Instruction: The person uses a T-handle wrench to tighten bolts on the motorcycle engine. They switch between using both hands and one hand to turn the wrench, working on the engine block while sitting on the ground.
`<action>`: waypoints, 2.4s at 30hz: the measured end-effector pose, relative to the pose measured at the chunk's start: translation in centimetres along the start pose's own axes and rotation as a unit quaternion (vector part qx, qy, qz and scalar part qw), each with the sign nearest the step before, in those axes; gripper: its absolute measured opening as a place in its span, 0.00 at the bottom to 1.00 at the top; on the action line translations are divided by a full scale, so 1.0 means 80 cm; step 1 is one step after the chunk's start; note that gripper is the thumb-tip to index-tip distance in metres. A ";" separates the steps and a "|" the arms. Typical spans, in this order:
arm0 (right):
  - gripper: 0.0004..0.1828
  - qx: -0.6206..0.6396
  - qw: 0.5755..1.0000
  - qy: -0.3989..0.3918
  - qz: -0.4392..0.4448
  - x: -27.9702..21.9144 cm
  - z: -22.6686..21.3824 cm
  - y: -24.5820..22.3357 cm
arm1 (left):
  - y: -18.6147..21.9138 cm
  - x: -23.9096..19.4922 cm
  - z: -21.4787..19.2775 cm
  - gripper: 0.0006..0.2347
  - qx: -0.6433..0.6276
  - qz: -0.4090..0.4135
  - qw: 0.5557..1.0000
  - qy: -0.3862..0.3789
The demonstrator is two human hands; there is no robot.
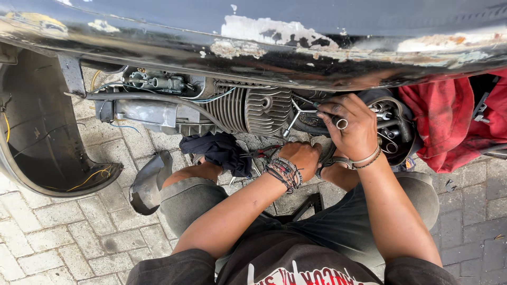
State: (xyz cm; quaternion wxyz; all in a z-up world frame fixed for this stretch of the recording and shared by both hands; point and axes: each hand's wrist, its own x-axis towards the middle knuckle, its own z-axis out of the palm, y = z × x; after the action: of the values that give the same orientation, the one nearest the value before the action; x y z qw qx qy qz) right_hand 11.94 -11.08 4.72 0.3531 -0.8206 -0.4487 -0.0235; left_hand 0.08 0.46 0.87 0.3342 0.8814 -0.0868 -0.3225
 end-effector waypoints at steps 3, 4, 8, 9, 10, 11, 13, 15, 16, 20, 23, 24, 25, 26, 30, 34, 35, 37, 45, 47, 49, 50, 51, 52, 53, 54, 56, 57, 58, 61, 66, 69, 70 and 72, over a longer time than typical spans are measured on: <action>0.05 -0.021 1.000 -0.001 -0.010 0.004 -0.001 -0.002 | -0.003 0.003 0.000 0.15 -0.018 -0.040 0.998 0.034; 0.05 -0.022 1.000 -0.002 -0.008 0.005 -0.003 -0.004 | 0.001 -0.005 -0.016 0.15 -0.019 -0.039 0.999 0.033; 0.08 -0.020 0.999 0.004 -0.032 0.010 -0.006 -0.003 | 0.015 -0.036 -0.062 0.10 -0.019 -0.005 0.965 0.260; 0.08 -0.021 0.999 0.005 -0.043 0.009 -0.007 -0.001 | 0.019 -0.044 -0.068 0.09 -0.025 0.031 0.928 0.370; 0.08 -0.022 0.999 0.006 -0.040 0.007 -0.009 -0.001 | 0.022 -0.046 -0.071 0.09 -0.025 0.034 0.929 0.368; 0.09 -0.022 0.999 -0.008 -0.047 0.008 -0.011 -0.001 | 0.023 -0.049 -0.076 0.12 -0.039 0.078 0.899 0.428; 0.12 -0.022 0.998 -0.023 -0.050 -0.005 -0.003 0.011 | 0.020 -0.044 -0.079 0.19 -0.055 0.123 0.865 0.483; 0.14 -0.052 0.996 -0.024 -0.070 -0.029 0.016 0.033 | 0.011 -0.029 -0.078 0.19 0.003 0.128 0.870 0.477; 0.14 -0.052 0.996 -0.024 -0.068 -0.035 0.019 0.036 | 0.004 -0.022 -0.070 0.19 0.002 0.128 0.870 0.476; 0.08 0.014 1.000 -0.021 -0.011 -0.024 -0.001 0.020 | -0.015 0.002 -0.053 0.13 0.095 0.140 0.850 0.499; 0.17 -0.014 0.996 -0.057 0.070 -0.035 -0.019 0.035 | -0.020 0.009 -0.045 0.10 0.105 0.134 0.843 0.510; 0.22 -0.057 0.987 -0.088 0.121 -0.047 -0.023 0.049 | -0.020 0.011 -0.042 0.09 0.111 0.121 0.839 0.519; 0.22 -0.061 0.986 -0.087 0.126 -0.054 -0.020 0.056 | -0.012 0.009 -0.047 0.09 0.109 0.127 0.840 0.517; 0.18 -0.069 0.983 -0.095 0.142 -0.061 -0.016 0.064 | -0.004 0.007 -0.053 0.09 0.089 0.124 0.841 0.519; 0.15 -0.029 0.979 -0.049 0.194 -0.067 -0.006 0.076 | 0.009 0.006 -0.063 0.10 0.053 0.107 0.837 0.534; 0.14 0.013 0.975 -0.007 0.221 -0.069 0.014 0.081 | 0.012 0.013 -0.063 0.10 0.068 0.094 0.833 0.541; 0.16 0.099 0.957 0.009 0.274 -0.077 0.028 0.094 | 0.011 0.015 -0.064 0.09 0.055 0.090 0.837 0.537; 0.17 0.190 0.929 0.013 0.316 -0.084 0.053 0.104 | 0.005 0.022 -0.058 0.10 0.045 0.073 0.838 0.539; 0.14 0.487 0.697 0.087 0.519 -0.082 0.081 0.104 | -0.014 0.068 -0.027 0.15 -0.072 0.026 0.844 0.532; 0.12 0.492 0.691 0.078 0.524 -0.102 0.090 0.129 | -0.014 0.072 -0.026 0.14 -0.089 0.022 0.839 0.536; 0.10 0.496 0.685 0.068 0.530 -0.111 0.092 0.140 | -0.017 0.079 -0.023 0.15 -0.105 0.017 0.835 0.540; 0.08 0.497 0.672 0.075 0.545 -0.110 0.091 0.139 | -0.019 0.084 -0.020 0.15 -0.099 0.022 0.833 0.543; 0.07 0.497 0.658 0.083 0.560 -0.112 0.089 0.137 | -0.020 0.088 -0.016 0.14 -0.093 0.026 0.833 0.545; 0.07 0.496 0.658 0.079 0.561 -0.121 0.094 0.149 | -0.018 0.086 -0.012 0.14 -0.095 0.023 0.832 0.546; 0.08 0.484 0.669 0.087 0.557 -0.129 0.099 0.162 | -0.018 0.085 -0.011 0.14 -0.090 0.028 0.831 0.548; 0.09 0.473 0.680 0.096 0.552 -0.138 0.104 0.175 | -0.017 0.084 -0.009 0.14 -0.084 0.032 0.831 0.549; 0.09 0.476 0.676 0.097 0.554 -0.114 0.093 0.148 | -0.014 0.077 -0.012 0.13 -0.074 0.034 0.826 0.558; 0.10 0.479 0.674 0.099 0.553 -0.102 0.088 0.136 | -0.012 0.074 -0.014 0.12 -0.062 0.037 0.820 0.568; 0.10 0.479 0.674 0.100 0.553 -0.107 0.090 0.145 | -0.009 0.068 -0.018 0.12 -0.062 0.038 0.820 0.568; 0.08 0.462 0.690 0.129 0.542 -0.126 0.102 0.173 | -0.001 0.053 -0.023 0.11 -0.070 0.068 0.822 0.560; 0.10 0.465 0.689 0.156 0.533 -0.139 0.121 0.201 | -0.007 0.059 -0.023 0.09 0.012 0.062 0.822 0.567; 0.11 0.433 0.718 0.125 0.530 -0.130 0.126 0.194 | -0.009 0.055 -0.030 0.08 0.044 0.082 0.829 0.552; 0.11 0.433 0.717 0.126 0.531 -0.129 0.126 0.191 | -0.009 0.057 -0.029 0.08 0.044 0.083 0.829 0.551; 0.09 0.416 0.724 0.136 0.532 -0.124 0.127 0.186 | -0.010 0.060 -0.027 0.08 0.066 0.079 0.836 0.539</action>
State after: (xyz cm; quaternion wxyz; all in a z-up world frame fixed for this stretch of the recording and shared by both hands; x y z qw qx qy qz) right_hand 14.44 -17.28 -14.75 0.6708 -0.6832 0.1501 0.2463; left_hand 5.10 0.42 -0.90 0.2939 0.9257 0.0166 0.2374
